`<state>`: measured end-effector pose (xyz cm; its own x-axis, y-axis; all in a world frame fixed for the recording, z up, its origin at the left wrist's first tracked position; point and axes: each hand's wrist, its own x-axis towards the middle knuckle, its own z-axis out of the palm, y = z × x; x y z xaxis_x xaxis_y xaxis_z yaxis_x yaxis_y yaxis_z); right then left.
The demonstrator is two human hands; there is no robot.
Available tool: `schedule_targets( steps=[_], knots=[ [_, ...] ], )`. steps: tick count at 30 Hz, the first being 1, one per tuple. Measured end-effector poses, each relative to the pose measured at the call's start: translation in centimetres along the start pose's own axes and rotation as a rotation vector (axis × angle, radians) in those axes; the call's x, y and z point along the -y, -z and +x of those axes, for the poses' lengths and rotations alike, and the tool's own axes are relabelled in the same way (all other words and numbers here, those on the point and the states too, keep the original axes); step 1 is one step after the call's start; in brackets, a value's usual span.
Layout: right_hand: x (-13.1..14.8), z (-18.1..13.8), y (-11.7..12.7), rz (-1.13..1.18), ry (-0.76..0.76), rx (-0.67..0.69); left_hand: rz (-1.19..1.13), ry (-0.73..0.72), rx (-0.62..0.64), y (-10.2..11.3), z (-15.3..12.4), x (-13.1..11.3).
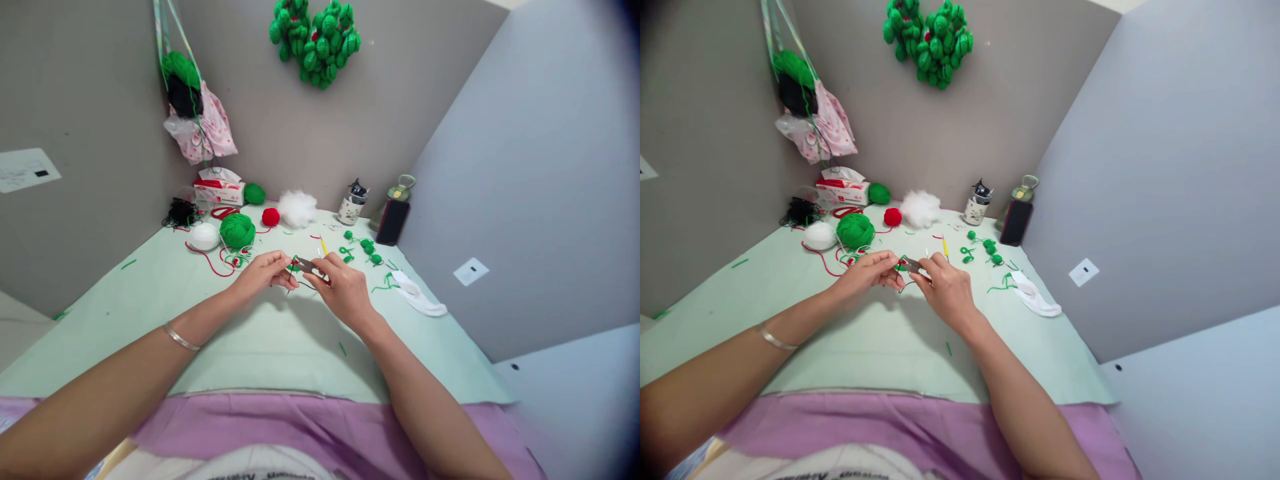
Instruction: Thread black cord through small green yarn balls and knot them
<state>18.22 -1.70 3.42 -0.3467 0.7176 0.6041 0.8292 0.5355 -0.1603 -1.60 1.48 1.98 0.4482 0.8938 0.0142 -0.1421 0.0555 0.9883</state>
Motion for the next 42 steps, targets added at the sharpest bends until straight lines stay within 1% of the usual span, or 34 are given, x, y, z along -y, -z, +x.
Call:
schedule_targets(
  steps=[5,10,20,33,36,42],
  knots=[
    [0.21,-0.05,0.18,-0.091,0.083,0.025,0.04,-0.002,-0.014,0.07,0.02,0.01],
    [0.3,0.01,0.28,-0.108,0.101,0.039,0.098,-0.014,-0.013,0.3,0.07,0.26],
    [0.23,-0.1,0.21,0.003,0.032,0.07,0.088,-0.031,0.005,0.22,-0.04,0.11],
    [0.29,0.03,0.41,0.069,0.014,0.077,0.114,-0.04,0.005,0.15,0.0,-0.02],
    [0.25,0.03,0.42,0.069,0.01,0.069,0.109,-0.033,0.014,0.08,-0.01,0.03],
    [0.48,-0.08,0.56,0.024,0.021,0.103,0.098,-0.022,0.02,0.11,-0.08,-0.08]
  ],
)
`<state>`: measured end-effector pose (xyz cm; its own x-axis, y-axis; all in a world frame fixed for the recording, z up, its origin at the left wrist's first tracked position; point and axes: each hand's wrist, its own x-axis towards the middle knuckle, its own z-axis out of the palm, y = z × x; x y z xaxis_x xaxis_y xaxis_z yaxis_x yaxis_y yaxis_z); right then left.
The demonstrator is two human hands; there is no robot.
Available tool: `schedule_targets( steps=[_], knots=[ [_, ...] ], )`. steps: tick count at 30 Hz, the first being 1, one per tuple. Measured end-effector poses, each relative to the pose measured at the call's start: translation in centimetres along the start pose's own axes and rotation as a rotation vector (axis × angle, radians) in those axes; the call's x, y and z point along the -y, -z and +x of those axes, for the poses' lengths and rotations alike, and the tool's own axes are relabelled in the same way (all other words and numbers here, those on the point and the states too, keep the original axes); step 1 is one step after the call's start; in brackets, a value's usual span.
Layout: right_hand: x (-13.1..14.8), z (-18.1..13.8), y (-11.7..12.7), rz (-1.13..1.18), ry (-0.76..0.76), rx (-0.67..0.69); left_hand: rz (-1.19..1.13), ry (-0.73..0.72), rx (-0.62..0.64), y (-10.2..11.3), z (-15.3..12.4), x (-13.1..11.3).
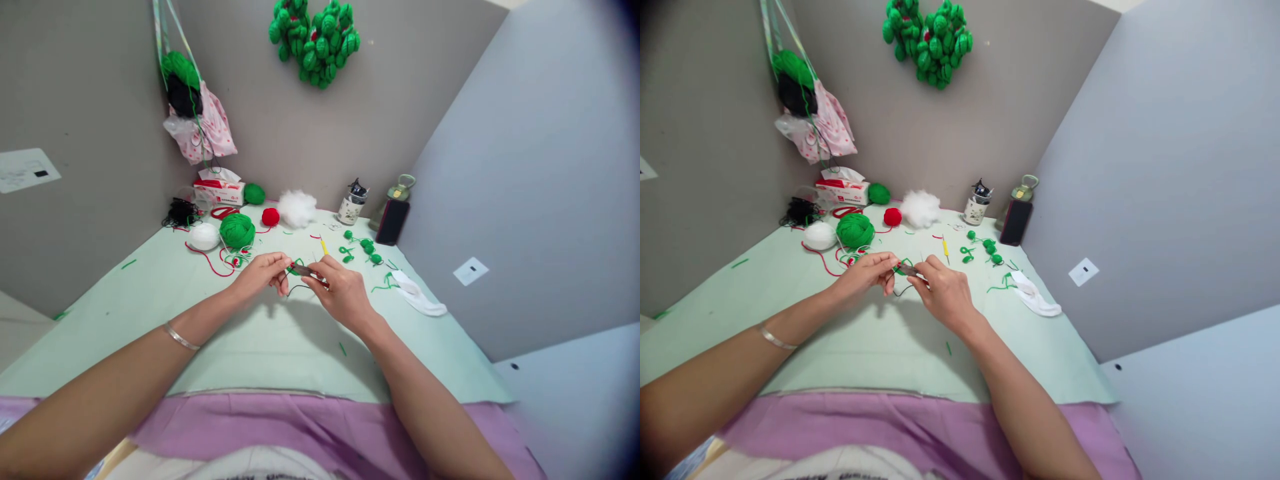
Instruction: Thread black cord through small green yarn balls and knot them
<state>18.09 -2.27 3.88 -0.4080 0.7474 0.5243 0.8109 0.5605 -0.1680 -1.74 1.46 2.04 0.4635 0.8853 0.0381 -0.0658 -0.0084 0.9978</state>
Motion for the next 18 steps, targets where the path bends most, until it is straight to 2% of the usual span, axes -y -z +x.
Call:
schedule_targets(
  steps=[18],
  knots=[
    [0.25,0.0,0.22,0.043,-0.028,0.028,0.033,0.007,-0.012,-0.25,-0.1,-0.14]
  ],
)
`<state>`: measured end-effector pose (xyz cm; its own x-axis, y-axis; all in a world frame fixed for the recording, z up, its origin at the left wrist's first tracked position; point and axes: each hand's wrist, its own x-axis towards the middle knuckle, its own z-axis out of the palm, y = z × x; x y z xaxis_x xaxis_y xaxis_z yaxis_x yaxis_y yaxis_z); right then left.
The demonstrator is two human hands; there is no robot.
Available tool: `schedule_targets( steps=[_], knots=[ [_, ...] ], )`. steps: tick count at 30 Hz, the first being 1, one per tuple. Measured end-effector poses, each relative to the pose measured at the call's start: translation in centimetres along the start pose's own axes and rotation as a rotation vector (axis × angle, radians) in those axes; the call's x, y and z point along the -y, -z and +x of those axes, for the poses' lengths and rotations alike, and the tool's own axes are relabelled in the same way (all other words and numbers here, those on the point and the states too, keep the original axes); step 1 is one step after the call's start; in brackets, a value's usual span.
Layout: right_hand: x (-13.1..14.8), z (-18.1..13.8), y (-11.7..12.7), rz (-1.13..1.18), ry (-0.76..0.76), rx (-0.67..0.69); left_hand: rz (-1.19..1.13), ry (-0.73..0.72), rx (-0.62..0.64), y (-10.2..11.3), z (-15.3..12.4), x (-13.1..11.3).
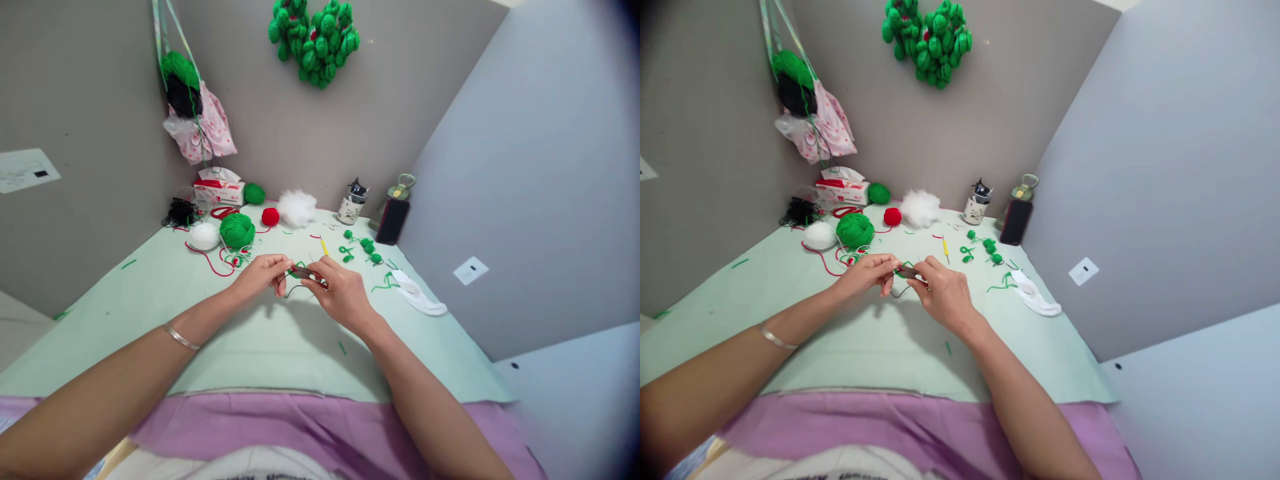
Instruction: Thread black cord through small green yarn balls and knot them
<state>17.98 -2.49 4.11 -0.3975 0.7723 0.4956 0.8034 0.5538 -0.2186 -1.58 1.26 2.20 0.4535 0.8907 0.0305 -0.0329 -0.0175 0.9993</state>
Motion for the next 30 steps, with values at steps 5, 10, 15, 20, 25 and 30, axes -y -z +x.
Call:
schedule_targets(
  steps=[5,10,15,20,25,30],
  knots=[
    [0.1,-0.1,0.0,-0.01,0.006,0.013,-0.013,0.003,0.008,0.1,0.0,0.0],
    [0.2,0.1,-0.1,0.088,-0.003,-0.007,-0.023,-0.001,0.012,0.1,0.0,-0.1],
    [-1.1,0.7,-0.3,0.413,-0.179,-0.148,-0.018,0.005,0.007,0.2,0.1,0.1],
    [-1.8,0.9,0.5,0.739,-0.276,-0.003,-0.007,0.008,-0.017,0.5,0.5,0.9],
    [-0.5,0.3,0.7,0.724,-0.074,0.438,0.064,-0.041,-0.193,1.7,1.3,1.4],
    [-0.5,0.4,0.1,0.684,-0.069,0.355,0.645,-0.37,-0.418,5.5,1.8,0.6]
  ],
)
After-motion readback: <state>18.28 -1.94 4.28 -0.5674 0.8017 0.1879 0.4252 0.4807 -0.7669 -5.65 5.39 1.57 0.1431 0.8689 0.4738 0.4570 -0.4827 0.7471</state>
